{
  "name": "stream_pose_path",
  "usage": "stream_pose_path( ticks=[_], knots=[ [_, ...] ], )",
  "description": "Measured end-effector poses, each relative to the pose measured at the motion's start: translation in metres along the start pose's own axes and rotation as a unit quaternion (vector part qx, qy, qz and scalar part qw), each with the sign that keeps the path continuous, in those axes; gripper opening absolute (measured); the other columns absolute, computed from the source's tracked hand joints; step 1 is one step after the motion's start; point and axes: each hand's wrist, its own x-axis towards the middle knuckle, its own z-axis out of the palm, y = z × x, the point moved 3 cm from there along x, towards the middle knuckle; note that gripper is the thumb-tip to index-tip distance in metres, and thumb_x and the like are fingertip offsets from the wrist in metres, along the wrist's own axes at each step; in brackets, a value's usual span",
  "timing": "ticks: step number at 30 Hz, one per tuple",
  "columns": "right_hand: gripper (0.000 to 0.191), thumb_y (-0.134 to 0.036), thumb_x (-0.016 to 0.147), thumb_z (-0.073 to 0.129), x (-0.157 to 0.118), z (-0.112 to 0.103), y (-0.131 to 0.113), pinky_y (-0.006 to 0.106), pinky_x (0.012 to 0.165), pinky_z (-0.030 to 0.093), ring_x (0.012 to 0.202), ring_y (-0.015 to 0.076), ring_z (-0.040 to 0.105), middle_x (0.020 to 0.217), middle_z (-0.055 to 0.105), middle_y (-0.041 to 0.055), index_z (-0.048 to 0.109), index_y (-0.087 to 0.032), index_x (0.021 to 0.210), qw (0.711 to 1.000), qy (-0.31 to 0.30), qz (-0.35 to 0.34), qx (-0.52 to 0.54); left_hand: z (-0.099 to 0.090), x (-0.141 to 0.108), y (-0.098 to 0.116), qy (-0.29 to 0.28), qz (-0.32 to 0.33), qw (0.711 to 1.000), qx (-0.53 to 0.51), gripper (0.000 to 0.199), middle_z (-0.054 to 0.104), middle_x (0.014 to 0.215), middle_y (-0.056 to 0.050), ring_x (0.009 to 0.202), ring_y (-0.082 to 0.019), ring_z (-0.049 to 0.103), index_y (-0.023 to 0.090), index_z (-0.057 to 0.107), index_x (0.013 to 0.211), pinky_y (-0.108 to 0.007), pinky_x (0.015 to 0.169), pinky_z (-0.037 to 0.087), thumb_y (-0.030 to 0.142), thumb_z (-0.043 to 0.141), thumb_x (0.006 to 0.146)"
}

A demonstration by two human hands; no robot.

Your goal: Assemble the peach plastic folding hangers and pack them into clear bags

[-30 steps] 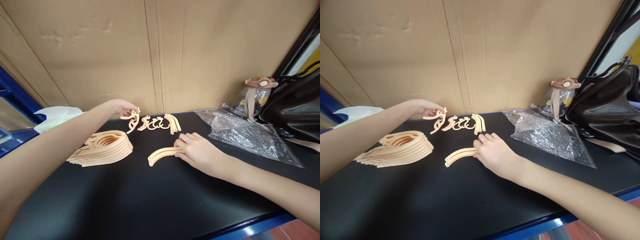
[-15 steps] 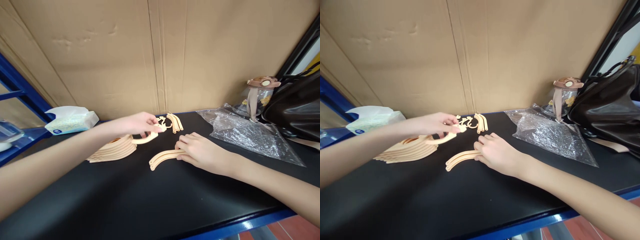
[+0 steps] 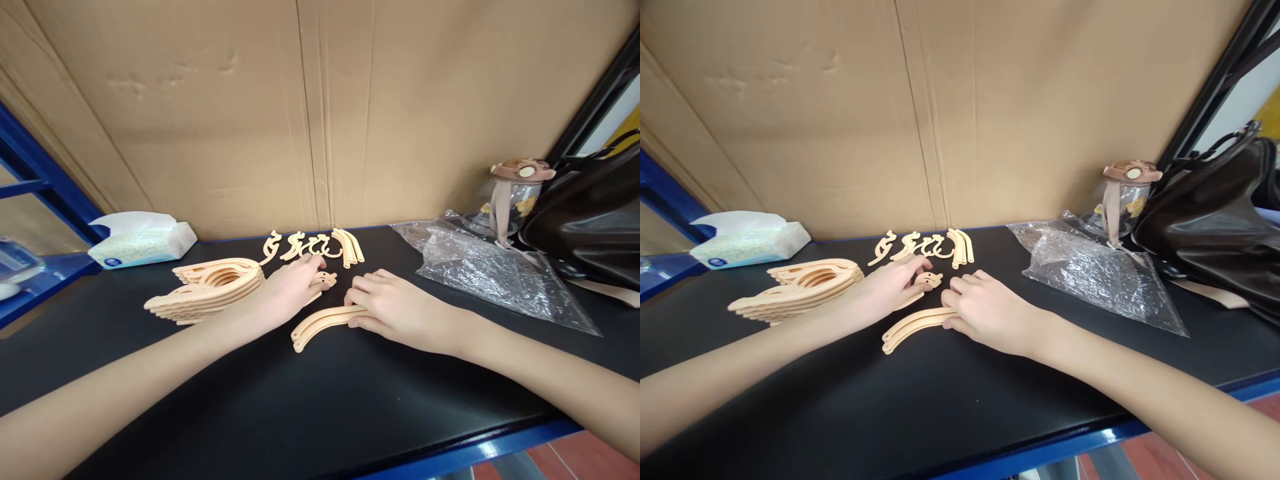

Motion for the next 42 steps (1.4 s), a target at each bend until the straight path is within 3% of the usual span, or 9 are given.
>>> stream_pose_path(
  ticks=[5,8,11,14,18,24,34,42],
  knots=[
    [0.022,-0.034,0.095,0.047,-0.001,-0.001,0.001,0.033,0.080,0.040,0.082,0.0187,0.055,0.089,0.059,0.0055,0.060,-0.016,0.092,1.000,0.000,-0.002,0.012,-0.007,-0.018,0.011,0.034,-0.001,0.997,0.063,0.027,0.056,0.111,-0.011,0.092,-0.026,0.059,0.017,0.055,0.106,-0.037,0.074,0.046,0.035,0.038,0.094],
    [0.027,-0.039,0.095,0.046,0.000,-0.001,0.003,0.035,0.083,0.042,0.087,0.0196,0.056,0.092,0.061,0.0058,0.061,-0.017,0.097,0.999,0.012,-0.002,0.043,-0.008,-0.034,0.012,0.045,0.044,0.992,0.108,0.027,0.059,0.100,-0.008,0.094,-0.024,0.059,0.019,0.057,0.101,-0.035,0.076,0.047,0.028,0.033,0.096],
    [0.037,-0.044,0.095,0.043,0.002,0.000,0.006,0.038,0.089,0.043,0.099,0.0215,0.056,0.107,0.062,0.0083,0.058,-0.016,0.113,0.996,0.043,0.008,0.078,-0.007,-0.048,0.008,0.043,0.081,0.990,0.107,0.031,0.063,0.097,-0.006,0.092,-0.023,0.059,0.023,0.061,0.097,-0.036,0.079,0.049,0.027,0.030,0.096],
    [0.049,-0.048,0.095,0.039,0.005,0.006,0.010,0.041,0.099,0.040,0.119,0.0232,0.049,0.129,0.054,0.0113,0.046,-0.017,0.132,0.992,0.073,0.010,0.102,-0.004,-0.057,0.003,0.046,0.084,0.991,0.095,0.033,0.064,0.106,-0.006,0.095,-0.023,0.059,0.024,0.063,0.104,-0.037,0.082,0.049,0.030,0.032,0.096],
    [0.063,-0.054,0.095,0.034,0.010,0.020,0.017,0.046,0.108,0.030,0.135,0.0262,0.034,0.146,0.039,0.0139,0.034,-0.013,0.142,0.991,0.048,0.025,0.121,0.002,-0.060,-0.002,0.048,0.081,0.992,0.081,0.039,0.062,0.121,-0.007,0.106,-0.025,0.058,0.021,0.059,0.120,-0.039,0.089,0.047,0.036,0.033,0.096],
    [0.062,-0.054,0.094,0.036,0.016,0.026,0.019,0.047,0.109,0.030,0.134,0.0257,0.036,0.145,0.042,0.0127,0.037,-0.015,0.142,0.989,0.035,0.023,0.142,0.003,-0.066,-0.005,0.045,0.076,0.992,0.088,0.042,0.060,0.128,-0.006,0.110,-0.025,0.057,0.023,0.056,0.126,-0.041,0.093,0.044,0.041,0.031,0.097],
    [0.061,-0.054,0.095,0.034,0.016,0.023,0.007,0.046,0.109,0.031,0.132,0.0267,0.037,0.145,0.041,0.0126,0.041,-0.013,0.140,0.995,0.015,0.013,0.103,-0.001,-0.070,-0.002,0.057,0.093,0.984,0.141,0.042,0.063,0.119,-0.009,0.099,-0.024,0.060,0.017,0.057,0.123,-0.040,0.088,0.045,0.041,0.033,0.098],
    [0.060,-0.054,0.095,0.034,0.013,0.023,0.009,0.047,0.106,0.036,0.127,0.0273,0.041,0.139,0.045,0.0138,0.042,-0.014,0.139,0.993,0.035,-0.008,0.113,0.000,-0.071,0.004,0.078,0.103,0.982,0.140,0.039,0.061,0.119,-0.009,0.105,-0.024,0.057,0.012,0.056,0.123,-0.040,0.090,0.045,0.038,0.043,0.097]
  ],
)
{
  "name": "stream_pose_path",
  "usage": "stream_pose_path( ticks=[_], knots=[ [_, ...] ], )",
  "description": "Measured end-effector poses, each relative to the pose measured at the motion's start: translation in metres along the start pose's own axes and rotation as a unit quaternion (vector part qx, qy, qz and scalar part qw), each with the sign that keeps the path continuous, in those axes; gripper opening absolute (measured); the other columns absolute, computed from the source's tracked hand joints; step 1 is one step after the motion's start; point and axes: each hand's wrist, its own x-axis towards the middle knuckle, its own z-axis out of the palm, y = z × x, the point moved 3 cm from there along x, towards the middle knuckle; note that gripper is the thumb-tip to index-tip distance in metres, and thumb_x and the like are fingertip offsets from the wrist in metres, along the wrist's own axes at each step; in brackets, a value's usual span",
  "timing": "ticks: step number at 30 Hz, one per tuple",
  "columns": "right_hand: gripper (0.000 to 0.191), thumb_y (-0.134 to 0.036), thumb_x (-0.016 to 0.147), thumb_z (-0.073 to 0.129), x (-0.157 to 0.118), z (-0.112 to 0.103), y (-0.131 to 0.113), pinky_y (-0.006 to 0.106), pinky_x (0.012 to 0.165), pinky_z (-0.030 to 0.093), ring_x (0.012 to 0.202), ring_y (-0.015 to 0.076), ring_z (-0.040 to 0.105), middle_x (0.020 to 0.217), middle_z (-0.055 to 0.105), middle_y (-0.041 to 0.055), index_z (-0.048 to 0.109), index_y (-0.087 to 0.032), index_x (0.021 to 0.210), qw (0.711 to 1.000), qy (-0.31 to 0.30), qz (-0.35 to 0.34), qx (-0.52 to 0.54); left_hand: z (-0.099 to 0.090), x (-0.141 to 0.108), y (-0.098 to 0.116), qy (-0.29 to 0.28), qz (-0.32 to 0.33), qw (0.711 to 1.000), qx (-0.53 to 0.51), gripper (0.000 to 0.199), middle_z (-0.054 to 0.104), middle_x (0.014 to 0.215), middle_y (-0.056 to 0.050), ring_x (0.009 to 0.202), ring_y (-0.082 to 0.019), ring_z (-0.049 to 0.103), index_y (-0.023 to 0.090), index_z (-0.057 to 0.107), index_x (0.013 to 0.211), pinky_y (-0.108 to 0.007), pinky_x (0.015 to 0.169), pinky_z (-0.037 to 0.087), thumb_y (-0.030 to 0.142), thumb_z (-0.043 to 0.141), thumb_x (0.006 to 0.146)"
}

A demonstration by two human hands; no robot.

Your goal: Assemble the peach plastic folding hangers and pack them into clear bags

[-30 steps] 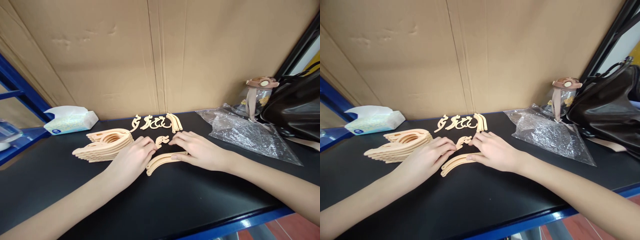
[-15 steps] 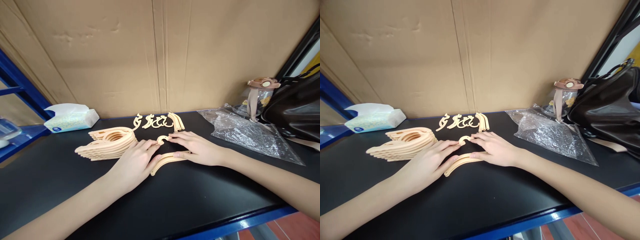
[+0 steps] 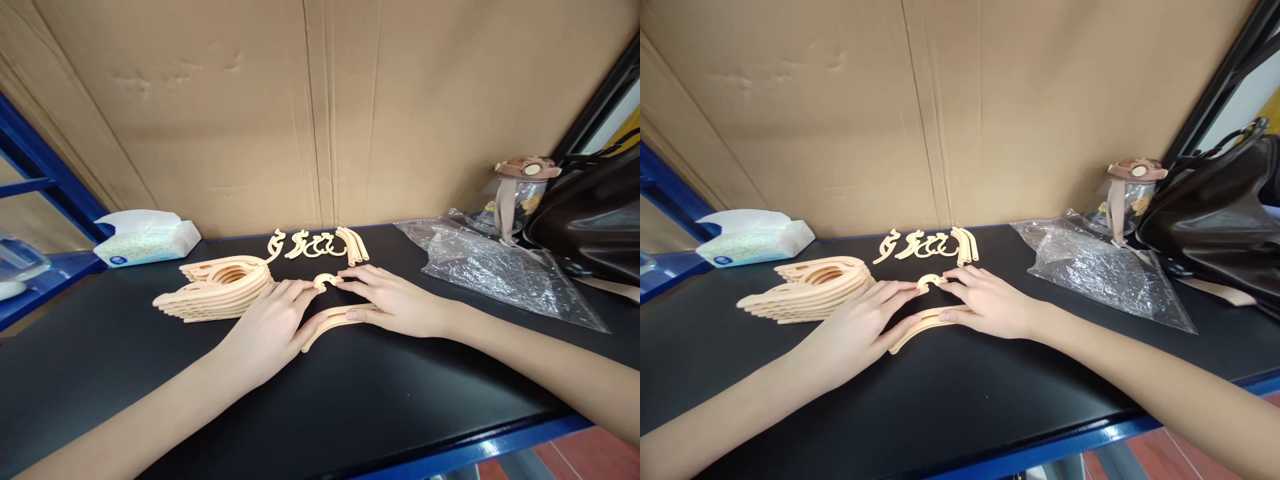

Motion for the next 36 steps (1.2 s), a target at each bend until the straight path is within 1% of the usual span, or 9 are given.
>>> stream_pose_path(
  ticks=[4,9,14,16,21,25,30,32,36],
  knots=[
    [0.057,-0.051,0.095,0.036,-0.002,-0.001,0.000,0.047,0.106,0.036,0.126,0.0270,0.041,0.137,0.046,0.0131,0.041,-0.016,0.140,1.000,0.009,-0.013,-0.007,-0.002,0.002,0.002,0.019,0.009,1.000,0.021,0.037,0.062,0.117,-0.010,0.105,-0.025,0.057,0.012,0.057,0.121,-0.041,0.091,0.045,0.037,0.044,0.096],
    [0.056,-0.050,0.096,0.035,-0.003,-0.005,-0.003,0.047,0.106,0.035,0.127,0.0271,0.040,0.139,0.043,0.0142,0.041,-0.015,0.140,1.000,0.001,-0.013,-0.015,-0.015,0.020,0.005,0.034,0.040,0.990,0.128,0.028,0.065,0.108,-0.012,0.102,-0.028,0.058,0.009,0.064,0.109,-0.042,0.086,0.046,0.023,0.044,0.096],
    [0.052,-0.049,0.096,0.036,-0.005,-0.009,-0.005,0.046,0.105,0.037,0.124,0.0261,0.042,0.135,0.046,0.0137,0.046,-0.017,0.135,0.999,0.019,-0.022,-0.019,-0.029,0.057,0.002,-0.072,0.025,0.978,0.192,0.022,0.066,0.096,-0.008,0.092,-0.024,0.062,0.013,0.067,0.095,-0.034,0.076,0.048,0.015,0.046,0.093],
    [0.048,-0.048,0.095,0.040,-0.006,-0.010,-0.005,0.045,0.104,0.037,0.123,0.0253,0.043,0.133,0.047,0.0128,0.050,-0.017,0.131,0.999,0.025,-0.031,-0.019,-0.031,0.073,-0.003,-0.084,0.006,0.975,0.205,0.022,0.066,0.094,-0.010,0.091,-0.026,0.063,0.012,0.067,0.090,-0.032,0.067,0.047,0.012,0.046,0.091],
    [0.041,-0.044,0.094,0.044,-0.008,-0.014,-0.005,0.044,0.104,0.037,0.123,0.0246,0.043,0.132,0.048,0.0112,0.056,-0.019,0.124,0.998,0.038,-0.042,-0.020,-0.019,0.105,-0.022,-0.114,-0.015,0.970,0.213,0.018,0.067,0.091,-0.012,0.082,-0.026,0.066,0.012,0.067,0.087,-0.029,0.058,0.044,0.013,0.049,0.088],
    [0.038,-0.043,0.095,0.044,-0.008,-0.018,-0.007,0.043,0.104,0.038,0.121,0.0237,0.045,0.130,0.050,0.0106,0.058,-0.019,0.121,0.998,0.054,-0.040,-0.022,-0.007,0.117,-0.034,-0.148,-0.009,0.966,0.211,0.014,0.068,0.086,-0.010,0.082,-0.026,0.067,0.012,0.067,0.084,-0.030,0.061,0.047,0.016,0.053,0.087],
    [0.034,-0.040,0.094,0.047,-0.008,-0.021,-0.008,0.042,0.104,0.037,0.120,0.0232,0.046,0.128,0.052,0.0102,0.060,-0.019,0.118,0.996,0.070,-0.042,-0.035,-0.002,0.122,-0.038,-0.187,0.009,0.958,0.219,0.019,0.065,0.091,-0.005,0.078,-0.016,0.064,0.012,0.062,0.097,-0.033,0.070,0.053,0.029,0.055,0.092],
    [0.034,-0.039,0.094,0.048,-0.008,-0.022,-0.008,0.041,0.104,0.037,0.120,0.0230,0.046,0.127,0.052,0.0100,0.060,-0.019,0.117,0.996,0.069,-0.042,-0.037,-0.001,0.124,-0.037,-0.184,0.026,0.958,0.219,0.016,0.066,0.088,-0.006,0.076,-0.017,0.065,0.012,0.064,0.092,-0.031,0.067,0.051,0.023,0.052,0.092],
    [0.032,-0.037,0.093,0.049,-0.009,-0.023,-0.008,0.042,0.103,0.037,0.121,0.0234,0.045,0.128,0.052,0.0098,0.060,-0.019,0.118,0.996,0.071,-0.042,-0.041,-0.002,0.128,-0.036,-0.164,0.057,0.961,0.216,0.015,0.069,0.081,-0.009,0.072,-0.021,0.066,0.014,0.066,0.077,-0.028,0.058,0.043,0.011,0.052,0.082]
  ],
)
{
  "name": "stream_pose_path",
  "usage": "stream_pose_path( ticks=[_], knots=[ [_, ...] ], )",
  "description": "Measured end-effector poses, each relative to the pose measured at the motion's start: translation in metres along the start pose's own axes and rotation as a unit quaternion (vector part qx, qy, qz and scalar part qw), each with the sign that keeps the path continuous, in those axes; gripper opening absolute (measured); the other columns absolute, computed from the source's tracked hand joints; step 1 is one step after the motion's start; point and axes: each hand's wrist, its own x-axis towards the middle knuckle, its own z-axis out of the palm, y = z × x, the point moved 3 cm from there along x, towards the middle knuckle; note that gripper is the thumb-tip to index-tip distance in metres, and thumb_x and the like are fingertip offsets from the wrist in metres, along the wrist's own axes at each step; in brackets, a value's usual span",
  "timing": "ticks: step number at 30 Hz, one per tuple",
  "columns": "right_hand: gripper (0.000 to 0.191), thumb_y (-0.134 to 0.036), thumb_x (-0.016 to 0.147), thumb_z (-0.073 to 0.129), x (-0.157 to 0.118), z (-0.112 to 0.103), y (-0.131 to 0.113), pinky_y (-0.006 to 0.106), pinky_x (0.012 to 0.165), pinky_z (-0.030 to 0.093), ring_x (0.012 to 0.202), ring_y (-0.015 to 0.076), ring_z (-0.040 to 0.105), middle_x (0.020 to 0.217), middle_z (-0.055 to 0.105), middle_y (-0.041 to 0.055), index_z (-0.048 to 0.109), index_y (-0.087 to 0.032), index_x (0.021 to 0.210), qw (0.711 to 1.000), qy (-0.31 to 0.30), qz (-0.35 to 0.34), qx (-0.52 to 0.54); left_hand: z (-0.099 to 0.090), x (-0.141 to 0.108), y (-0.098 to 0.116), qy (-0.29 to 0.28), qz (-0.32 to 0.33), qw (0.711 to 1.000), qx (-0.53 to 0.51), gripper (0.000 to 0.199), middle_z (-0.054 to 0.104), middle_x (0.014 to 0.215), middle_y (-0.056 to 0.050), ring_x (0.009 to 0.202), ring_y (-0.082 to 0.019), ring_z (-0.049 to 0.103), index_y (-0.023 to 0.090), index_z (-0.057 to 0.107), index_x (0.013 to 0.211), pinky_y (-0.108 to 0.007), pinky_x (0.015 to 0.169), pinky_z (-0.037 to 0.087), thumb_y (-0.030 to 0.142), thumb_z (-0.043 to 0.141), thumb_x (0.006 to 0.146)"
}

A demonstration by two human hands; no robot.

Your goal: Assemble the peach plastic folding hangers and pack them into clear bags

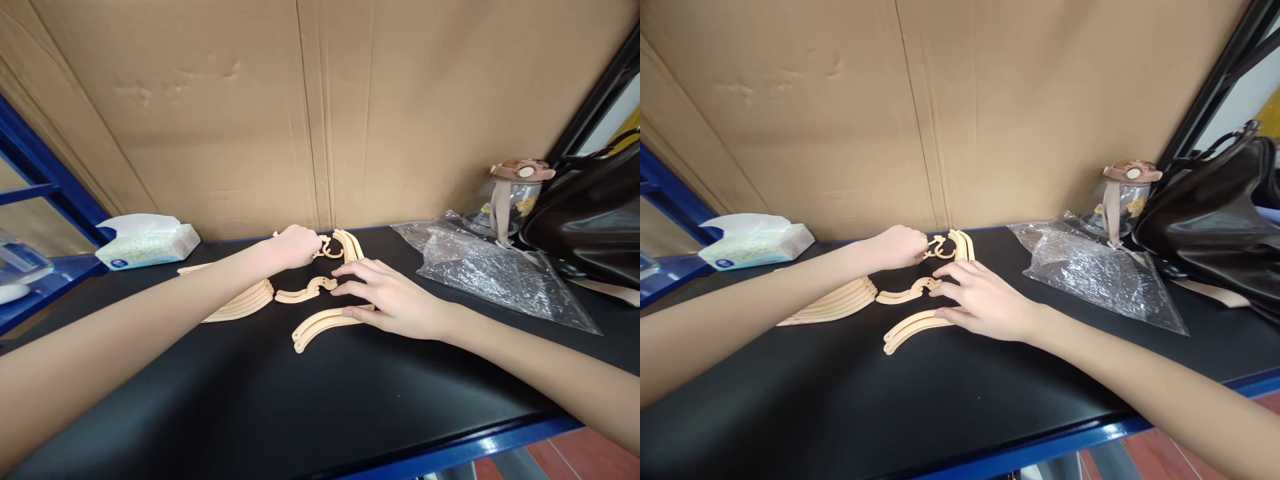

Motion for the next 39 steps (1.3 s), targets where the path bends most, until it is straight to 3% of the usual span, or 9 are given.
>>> stream_pose_path(
  ticks=[8,14,18,22,25,29,34,39],
  knots=[
    [0.026,-0.034,0.092,0.051,-0.001,-0.004,0.003,0.044,0.100,0.040,0.118,0.0233,0.048,0.123,0.057,0.0083,0.062,-0.021,0.112,0.999,0.043,0.022,-0.006,-0.016,-0.009,0.004,0.068,0.016,0.997,0.008,0.014,0.067,0.074,-0.005,0.072,-0.020,0.063,0.017,0.064,0.069,-0.026,0.053,0.036,0.013,0.053,0.076],
    [0.021,-0.030,0.093,0.049,-0.001,-0.008,0.011,0.045,0.094,0.042,0.109,0.0244,0.053,0.112,0.062,0.0083,0.064,-0.020,0.103,0.993,0.077,0.089,-0.016,-0.037,-0.046,0.027,0.114,0.005,0.993,-0.002,0.020,0.065,0.081,-0.003,0.066,-0.017,0.060,0.016,0.061,0.076,-0.026,0.046,0.027,0.019,0.045,0.088],
    [0.030,-0.029,0.092,0.050,-0.001,-0.009,0.009,0.045,0.094,0.043,0.109,0.0240,0.053,0.117,0.060,0.0082,0.053,-0.021,0.121,0.992,0.081,0.089,0.019,-0.044,-0.084,0.052,0.233,0.005,0.972,-0.041,0.012,0.062,0.078,-0.001,0.066,-0.014,0.058,0.016,0.055,0.080,-0.025,0.049,0.030,0.018,0.047,0.089],
    [0.054,-0.025,0.092,0.049,-0.003,-0.008,0.002,0.045,0.096,0.042,0.112,0.0223,0.053,0.120,0.059,0.0073,0.028,-0.023,0.141,0.993,0.084,0.065,0.055,-0.034,-0.110,0.071,0.280,0.049,0.957,-0.063,0.019,0.055,0.070,0.001,0.061,-0.013,0.056,0.016,0.052,0.079,-0.025,0.049,0.033,0.015,0.038,0.092],
    [0.058,-0.024,0.093,0.046,-0.003,-0.008,0.000,0.047,0.097,0.043,0.112,0.0222,0.054,0.119,0.059,0.0072,0.021,-0.024,0.145,0.992,0.092,0.057,0.062,-0.024,-0.119,0.077,0.287,0.086,0.952,-0.070,0.020,0.054,0.069,0.001,0.062,-0.013,0.055,0.016,0.051,0.078,-0.025,0.051,0.035,0.012,0.037,0.093],
    [0.055,-0.023,0.093,0.046,-0.001,-0.004,-0.002,0.043,0.095,0.045,0.111,0.0209,0.053,0.123,0.057,0.0064,0.025,-0.027,0.143,0.994,0.083,0.034,0.068,-0.011,-0.123,0.076,0.298,0.113,0.943,-0.101,0.017,0.054,0.066,0.002,0.061,-0.012,0.055,0.017,0.051,0.081,-0.025,0.051,0.035,0.013,0.040,0.093],
    [0.046,-0.023,0.093,0.047,0.003,0.004,-0.002,0.037,0.090,0.048,0.103,0.0185,0.056,0.113,0.059,0.0051,0.035,-0.025,0.137,0.993,0.074,0.016,0.085,0.003,-0.126,0.071,0.286,0.119,0.939,-0.152,0.013,0.057,0.069,0.003,0.062,-0.011,0.055,0.018,0.050,0.084,-0.024,0.053,0.035,0.014,0.042,0.094],
    [0.025,-0.032,0.095,0.047,0.007,0.006,-0.003,0.034,0.085,0.049,0.093,0.0167,0.060,0.099,0.063,0.0040,0.049,-0.022,0.117,0.987,0.095,0.031,0.126,0.011,-0.128,0.071,0.266,0.126,0.938,-0.184,0.014,0.058,0.069,0.004,0.061,-0.010,0.056,0.019,0.049,0.083,-0.024,0.053,0.035,0.014,0.042,0.094]
  ],
)
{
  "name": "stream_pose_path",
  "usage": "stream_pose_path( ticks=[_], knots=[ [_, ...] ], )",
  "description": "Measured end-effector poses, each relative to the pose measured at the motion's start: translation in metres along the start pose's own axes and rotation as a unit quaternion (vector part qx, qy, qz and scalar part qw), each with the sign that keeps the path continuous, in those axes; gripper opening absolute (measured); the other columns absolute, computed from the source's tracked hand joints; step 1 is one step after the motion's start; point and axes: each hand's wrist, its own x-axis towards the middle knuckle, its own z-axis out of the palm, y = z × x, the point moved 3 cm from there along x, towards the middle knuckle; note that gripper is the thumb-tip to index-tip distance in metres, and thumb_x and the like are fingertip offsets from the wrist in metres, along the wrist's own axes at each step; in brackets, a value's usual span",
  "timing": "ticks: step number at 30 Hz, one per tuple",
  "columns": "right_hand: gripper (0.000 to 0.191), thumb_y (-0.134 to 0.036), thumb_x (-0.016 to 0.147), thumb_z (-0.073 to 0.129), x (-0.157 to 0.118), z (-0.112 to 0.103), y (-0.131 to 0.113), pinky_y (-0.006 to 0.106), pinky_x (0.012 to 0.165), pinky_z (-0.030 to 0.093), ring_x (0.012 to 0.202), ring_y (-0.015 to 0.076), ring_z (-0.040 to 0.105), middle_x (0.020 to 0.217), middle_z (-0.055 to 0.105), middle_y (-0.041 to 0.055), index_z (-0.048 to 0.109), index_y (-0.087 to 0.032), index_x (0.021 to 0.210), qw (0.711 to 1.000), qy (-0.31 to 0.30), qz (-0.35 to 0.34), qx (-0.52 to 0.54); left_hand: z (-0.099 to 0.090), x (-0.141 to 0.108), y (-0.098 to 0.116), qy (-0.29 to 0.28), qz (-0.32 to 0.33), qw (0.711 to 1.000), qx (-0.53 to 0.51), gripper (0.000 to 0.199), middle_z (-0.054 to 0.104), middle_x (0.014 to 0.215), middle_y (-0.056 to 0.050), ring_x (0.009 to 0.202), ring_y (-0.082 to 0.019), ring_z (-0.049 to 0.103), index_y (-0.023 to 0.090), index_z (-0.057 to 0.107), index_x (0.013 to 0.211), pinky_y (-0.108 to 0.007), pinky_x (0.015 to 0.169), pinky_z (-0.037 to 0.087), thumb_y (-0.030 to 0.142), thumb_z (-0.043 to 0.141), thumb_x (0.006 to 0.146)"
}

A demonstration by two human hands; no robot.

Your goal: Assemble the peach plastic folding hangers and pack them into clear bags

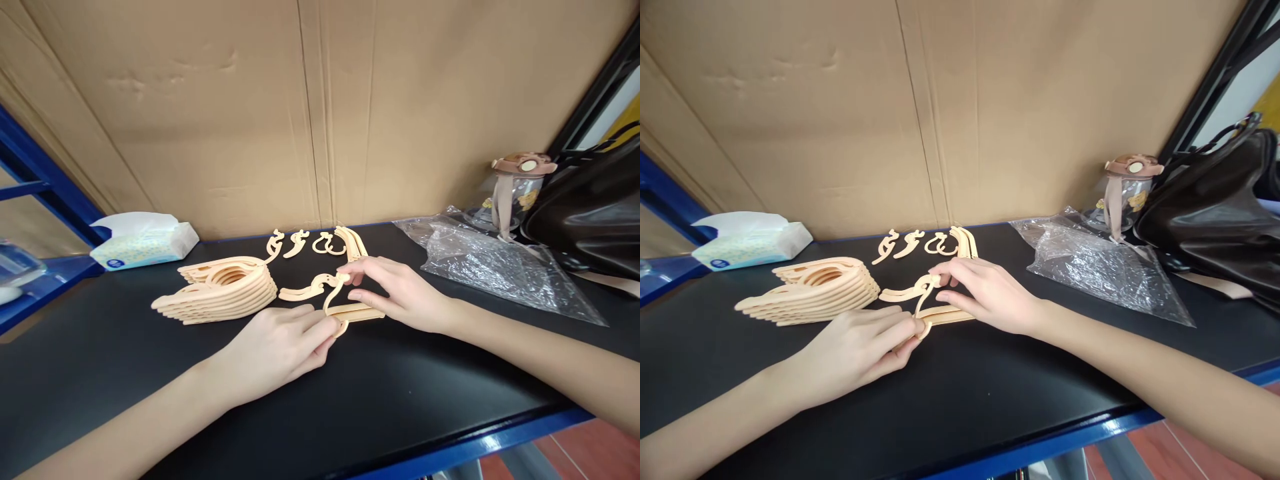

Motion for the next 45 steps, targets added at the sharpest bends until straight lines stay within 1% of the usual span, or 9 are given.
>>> stream_pose_path(
  ticks=[5,9,15,21,25,29,34,39,45],
  knots=[
    [0.013,-0.033,0.096,0.045,-0.001,0.004,0.002,0.028,0.073,0.048,0.078,0.0136,0.058,0.090,0.060,0.0025,0.047,-0.020,0.095,0.999,0.010,0.036,0.012,0.002,-0.002,-0.001,-0.011,-0.004,1.000,-0.009,0.015,0.059,0.071,0.004,0.062,-0.010,0.057,0.019,0.050,0.085,-0.024,0.054,0.036,0.016,0.040,0.095],
    [0.011,-0.031,0.096,0.045,-0.003,0.005,-0.001,0.025,0.068,0.046,0.073,0.0124,0.054,0.085,0.057,0.0010,0.045,-0.021,0.090,1.000,0.015,0.017,0.007,-0.002,-0.003,-0.002,-0.020,-0.020,1.000,-0.013,0.012,0.058,0.068,0.005,0.052,-0.009,0.054,0.020,0.047,0.081,-0.024,0.047,0.030,0.019,0.043,0.093],
    [0.012,-0.028,0.094,0.045,-0.003,0.004,-0.008,0.024,0.062,0.042,0.068,0.0115,0.051,0.080,0.055,0.0001,0.045,-0.021,0.084,0.999,0.014,-0.028,-0.013,-0.007,-0.005,-0.004,0.002,-0.036,0.999,0.004,0.023,0.056,0.060,0.006,0.046,-0.009,0.050,0.020,0.048,0.077,-0.024,0.044,0.026,0.032,0.044,0.096],
    [0.013,-0.026,0.094,0.047,-0.004,0.003,-0.005,0.024,0.063,0.041,0.068,0.0111,0.049,0.081,0.052,-0.0002,0.042,-0.021,0.083,1.000,0.007,-0.006,0.008,-0.006,-0.007,-0.015,-0.031,-0.092,0.995,0.000,0.027,0.056,0.068,0.004,0.051,-0.011,0.051,0.020,0.054,0.077,-0.024,0.045,0.027,0.038,0.045,0.095],
    [0.016,-0.030,0.094,0.048,-0.004,0.004,-0.007,0.023,0.062,0.040,0.069,0.0113,0.048,0.082,0.052,0.0004,0.042,-0.021,0.082,1.000,-0.016,-0.024,0.012,-0.008,-0.007,-0.023,-0.033,-0.117,0.992,0.018,0.028,0.057,0.076,0.002,0.052,-0.011,0.050,0.021,0.057,0.082,-0.024,0.045,0.027,0.038,0.041,0.096],
    [0.013,-0.029,0.093,0.049,-0.004,0.004,-0.011,0.024,0.064,0.041,0.070,0.0115,0.048,0.082,0.053,0.0007,0.045,-0.020,0.084,0.999,-0.020,-0.045,0.018,-0.009,-0.008,-0.026,-0.016,-0.133,0.991,0.015,0.025,0.058,0.092,0.000,0.062,-0.012,0.055,0.021,0.057,0.094,-0.024,0.050,0.034,0.032,0.035,0.099],
    [0.009,-0.027,0.094,0.047,-0.004,0.005,-0.013,0.025,0.068,0.044,0.075,0.0122,0.053,0.090,0.059,0.0028,0.051,-0.019,0.095,0.998,-0.040,-0.058,0.001,-0.010,-0.008,-0.025,-0.011,-0.146,0.989,-0.020,0.023,0.058,0.099,0.000,0.066,-0.012,0.056,0.020,0.053,0.100,-0.024,0.055,0.038,0.029,0.031,0.100],
    [0.037,-0.041,0.090,0.055,-0.002,0.004,-0.008,0.031,0.083,0.046,0.095,0.0170,0.057,0.109,0.060,0.0067,0.050,-0.020,0.120,0.995,-0.057,-0.079,-0.015,-0.010,-0.007,-0.023,-0.026,-0.138,0.988,-0.070,0.022,0.055,0.097,0.000,0.066,-0.012,0.055,0.022,0.049,0.099,-0.023,0.055,0.038,0.026,0.028,0.101],
    [0.055,-0.052,0.083,0.060,-0.001,0.000,-0.005,0.035,0.089,0.045,0.104,0.0208,0.055,0.119,0.056,0.0091,0.048,-0.023,0.128,0.993,-0.071,-0.089,-0.023,-0.011,-0.007,-0.023,-0.022,-0.142,0.983,-0.115,0.021,0.053,0.097,0.000,0.070,-0.012,0.055,0.022,0.046,0.097,-0.024,0.060,0.039,0.025,0.026,0.101]
  ],
)
